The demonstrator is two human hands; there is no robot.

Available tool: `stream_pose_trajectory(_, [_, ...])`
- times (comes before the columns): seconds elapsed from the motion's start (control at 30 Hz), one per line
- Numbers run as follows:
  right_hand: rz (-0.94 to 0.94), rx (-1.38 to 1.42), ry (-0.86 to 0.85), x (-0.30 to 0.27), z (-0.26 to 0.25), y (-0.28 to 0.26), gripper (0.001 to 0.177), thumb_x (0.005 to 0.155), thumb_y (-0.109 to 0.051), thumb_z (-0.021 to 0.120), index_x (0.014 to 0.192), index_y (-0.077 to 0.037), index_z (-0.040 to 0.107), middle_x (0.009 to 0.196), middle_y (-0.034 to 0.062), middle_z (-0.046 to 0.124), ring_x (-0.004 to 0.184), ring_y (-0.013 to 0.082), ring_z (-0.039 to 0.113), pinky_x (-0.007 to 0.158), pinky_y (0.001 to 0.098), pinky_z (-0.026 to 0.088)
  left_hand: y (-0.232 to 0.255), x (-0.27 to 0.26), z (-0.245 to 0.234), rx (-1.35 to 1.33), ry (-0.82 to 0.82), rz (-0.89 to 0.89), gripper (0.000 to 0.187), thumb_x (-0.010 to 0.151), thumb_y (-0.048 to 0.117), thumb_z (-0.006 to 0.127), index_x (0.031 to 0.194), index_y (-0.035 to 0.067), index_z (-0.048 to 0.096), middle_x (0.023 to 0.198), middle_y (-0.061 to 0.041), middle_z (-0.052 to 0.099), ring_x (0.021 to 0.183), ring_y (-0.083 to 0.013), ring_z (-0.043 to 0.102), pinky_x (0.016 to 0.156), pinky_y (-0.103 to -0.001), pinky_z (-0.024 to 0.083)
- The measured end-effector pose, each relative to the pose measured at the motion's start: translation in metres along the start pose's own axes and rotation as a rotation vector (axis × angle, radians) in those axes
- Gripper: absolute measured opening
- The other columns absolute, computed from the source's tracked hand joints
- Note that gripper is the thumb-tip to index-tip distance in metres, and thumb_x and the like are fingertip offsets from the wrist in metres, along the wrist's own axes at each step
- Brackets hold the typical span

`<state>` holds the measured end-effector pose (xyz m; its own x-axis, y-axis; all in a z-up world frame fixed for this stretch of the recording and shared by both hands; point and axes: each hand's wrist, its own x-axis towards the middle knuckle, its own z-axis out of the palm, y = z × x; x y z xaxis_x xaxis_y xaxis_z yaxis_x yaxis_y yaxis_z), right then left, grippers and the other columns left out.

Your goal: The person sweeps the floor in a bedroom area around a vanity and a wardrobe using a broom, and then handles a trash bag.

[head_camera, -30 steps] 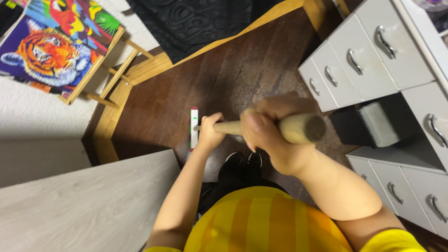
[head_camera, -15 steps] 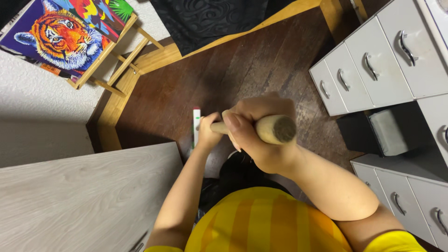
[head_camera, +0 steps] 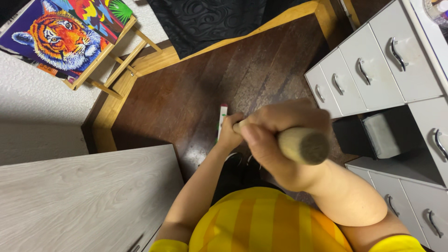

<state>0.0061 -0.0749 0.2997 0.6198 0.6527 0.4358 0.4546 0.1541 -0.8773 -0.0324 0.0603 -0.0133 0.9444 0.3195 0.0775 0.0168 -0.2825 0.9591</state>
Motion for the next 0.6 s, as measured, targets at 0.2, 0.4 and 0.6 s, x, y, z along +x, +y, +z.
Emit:
stream_pose_trajectory(0.2, [0.063, 0.074, 0.004, 0.003, -0.005, -0.007, 0.036, 0.103, -0.006, 0.063, 0.07, -0.005, 0.051, 0.064, 0.0029, 0.061, 0.045, 0.0061, 0.058, 0.045, 0.0205, 0.046, 0.001, 0.004, -0.017, 0.16, 0.065, 0.145, 0.012, 0.072, 0.008, 0.073, 0.072, 0.002, 0.063, 0.069, -0.019, 0.066, 0.064, -0.0377, 0.062, 0.06, -0.042, 0.046])
stream_pose_trajectory(0.4, [0.043, 0.173, -0.063, 0.011, 0.011, 0.008, 0.032, 0.105, -0.007, 0.063, 0.074, -0.005, 0.056, 0.063, 0.0004, 0.06, 0.046, 0.0052, 0.059, 0.044, 0.0202, 0.045, 0.007, -0.009, -0.06, 0.195, 0.13, -0.038, 0.011, 0.076, 0.01, 0.07, 0.074, 0.001, 0.063, 0.071, -0.019, 0.068, 0.067, -0.0367, 0.068, 0.06, -0.04, 0.051])
stream_pose_trajectory(0.6, [0.01, 0.338, -0.112, 0.024, 0.047, 0.029, 0.027, 0.106, -0.008, 0.063, 0.08, -0.003, 0.061, 0.069, 0.003, 0.065, 0.049, 0.0051, 0.059, 0.044, 0.0201, 0.044, 0.005, -0.028, -0.095, 0.199, 0.23, -0.119, 0.011, 0.077, 0.01, 0.07, 0.082, 0.001, 0.068, 0.074, -0.019, 0.071, 0.067, -0.0338, 0.071, 0.063, -0.038, 0.054])
